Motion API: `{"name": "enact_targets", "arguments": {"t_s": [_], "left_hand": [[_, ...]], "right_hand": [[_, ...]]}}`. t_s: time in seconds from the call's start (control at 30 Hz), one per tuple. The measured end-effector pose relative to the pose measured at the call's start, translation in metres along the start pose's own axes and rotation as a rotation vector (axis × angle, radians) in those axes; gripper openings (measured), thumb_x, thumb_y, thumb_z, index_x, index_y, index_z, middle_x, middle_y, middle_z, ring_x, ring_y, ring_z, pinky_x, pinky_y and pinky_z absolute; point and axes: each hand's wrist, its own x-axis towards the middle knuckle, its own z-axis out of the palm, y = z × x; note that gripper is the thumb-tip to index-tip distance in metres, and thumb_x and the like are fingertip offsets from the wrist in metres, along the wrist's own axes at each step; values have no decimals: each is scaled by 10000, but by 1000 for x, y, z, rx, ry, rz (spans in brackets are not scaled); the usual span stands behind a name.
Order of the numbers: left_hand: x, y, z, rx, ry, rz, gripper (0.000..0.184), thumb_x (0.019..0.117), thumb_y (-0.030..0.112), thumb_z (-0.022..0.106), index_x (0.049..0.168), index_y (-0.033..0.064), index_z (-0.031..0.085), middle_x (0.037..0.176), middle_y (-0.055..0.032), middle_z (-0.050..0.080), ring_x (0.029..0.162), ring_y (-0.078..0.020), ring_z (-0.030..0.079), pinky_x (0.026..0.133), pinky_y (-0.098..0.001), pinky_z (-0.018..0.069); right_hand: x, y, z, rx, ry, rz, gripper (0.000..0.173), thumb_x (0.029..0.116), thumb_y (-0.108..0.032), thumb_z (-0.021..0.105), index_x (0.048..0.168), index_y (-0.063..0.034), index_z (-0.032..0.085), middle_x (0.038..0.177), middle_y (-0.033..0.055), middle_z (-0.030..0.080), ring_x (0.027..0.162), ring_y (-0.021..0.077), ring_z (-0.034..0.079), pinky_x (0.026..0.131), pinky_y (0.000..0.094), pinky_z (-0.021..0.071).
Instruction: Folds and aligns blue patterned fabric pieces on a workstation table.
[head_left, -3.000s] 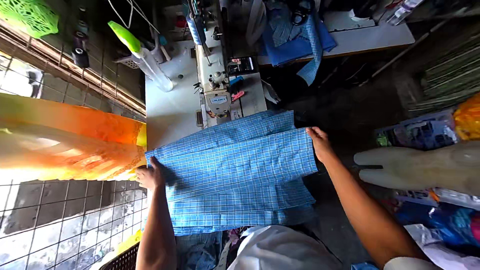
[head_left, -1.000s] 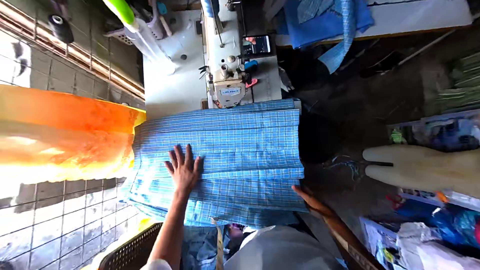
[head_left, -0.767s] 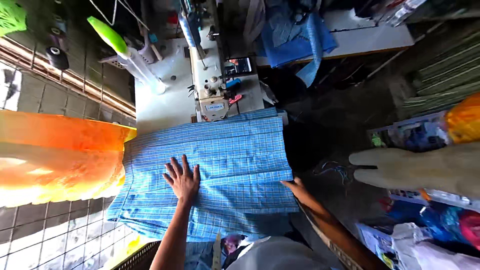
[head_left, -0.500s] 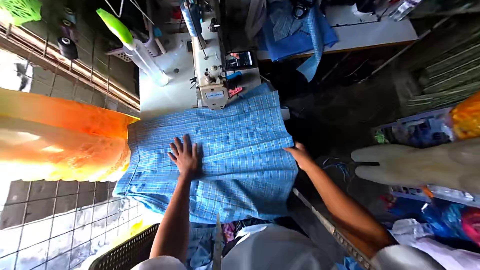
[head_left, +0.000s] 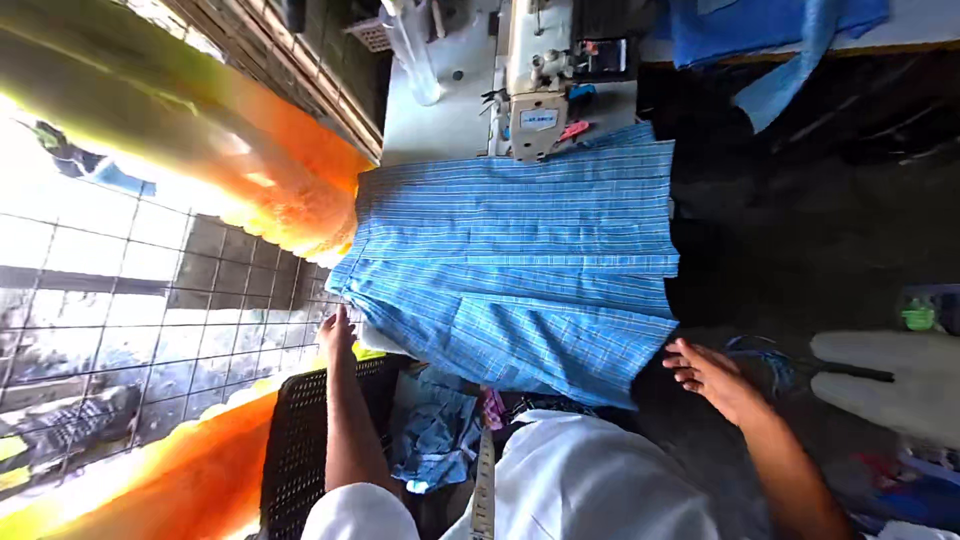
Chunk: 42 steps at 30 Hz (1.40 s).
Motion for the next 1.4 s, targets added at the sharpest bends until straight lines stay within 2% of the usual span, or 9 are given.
{"name": "enact_targets", "arguments": {"t_s": [0.2, 0.33, 0.5, 0.7, 0.8, 0.93, 1.07, 1.27, 1.4], "left_hand": [[24, 14, 21, -42, -122, -122, 882, 954, 683, 545, 1484, -10, 415, 1425, -262, 528, 1247, -369, 579, 1018, -518, 497], [18, 17, 46, 3, -195, -106, 737, 912, 447, 754, 1418, -21, 492, 1308, -239, 614, 1151, -344, 630, 957, -543, 528], [-6, 67, 61, -334, -211, -53, 389, 1029, 225, 578, 1361, 39, 498, 1183, -110, 616, 1011, -187, 627, 874, -409, 546], [-27, 111, 67, -828, -312, 74, 310, 1116, 302, 361, 1358, 126, 443, 1171, -60, 627, 1059, -159, 649, 918, -406, 564], [-1, 84, 75, -749, -329, 31, 379, 1117, 385, 305, 1364, 133, 444, 1180, -58, 625, 1058, -161, 646, 913, -417, 560], [16, 31, 71, -535, -365, -51, 581, 1081, 536, 328, 1498, 138, 395, 1368, -103, 583, 1202, -215, 602, 995, -478, 522], [9, 11, 56, -426, -328, -118, 678, 1062, 594, 337, 1543, 116, 342, 1487, -129, 504, 1294, -251, 557, 1045, -464, 485], [35, 25, 56, -449, -360, -88, 706, 1053, 644, 233, 1546, 151, 347, 1476, -107, 533, 1302, -221, 565, 1058, -467, 488], [46, 40, 70, -388, -82, -47, 487, 1057, 312, 524, 1429, 4, 463, 1344, -191, 568, 1154, -275, 597, 957, -484, 519]], "right_hand": [[9, -8, 23, 188, -149, 39, 270, 1065, -197, 542, 1309, -128, 450, 698, -48, 561, 541, 30, 535, 523, 181, 479], [26, -24, 27, 164, -85, 68, 94, 1052, -174, 569, 1081, -91, 536, 608, -58, 511, 457, 11, 460, 441, 152, 407], [41, -107, 1, -54, 48, -199, 320, 1064, -222, 551, 1277, 14, 589, 825, 63, 675, 662, 83, 623, 644, 267, 540], [4, -198, -10, 208, 50, -708, 169, 1080, -196, 478, 1170, -102, 585, 876, -40, 746, 725, 78, 716, 677, 250, 607], [18, -161, 8, 200, 43, -533, 164, 1079, -197, 490, 1166, -79, 564, 863, 0, 739, 687, 86, 705, 628, 246, 592], [43, -59, 41, 67, 117, -156, 391, 1081, -234, 514, 1414, -29, 495, 1197, 181, 651, 934, 220, 660, 796, 384, 547], [-2, -4, 71, 32, 119, -117, 460, 1083, -331, 508, 1365, 31, 541, 1162, 201, 642, 947, 229, 639, 799, 387, 528], [-14, 13, 79, 118, -185, 174, 289, 995, -167, 668, 1230, -57, 542, 798, 13, 618, 541, 41, 520, 490, 187, 449], [2, -40, 37, 75, -110, -69, 241, 1040, -159, 585, 1247, -37, 560, 831, 28, 648, 588, 56, 579, 543, 205, 498]]}}
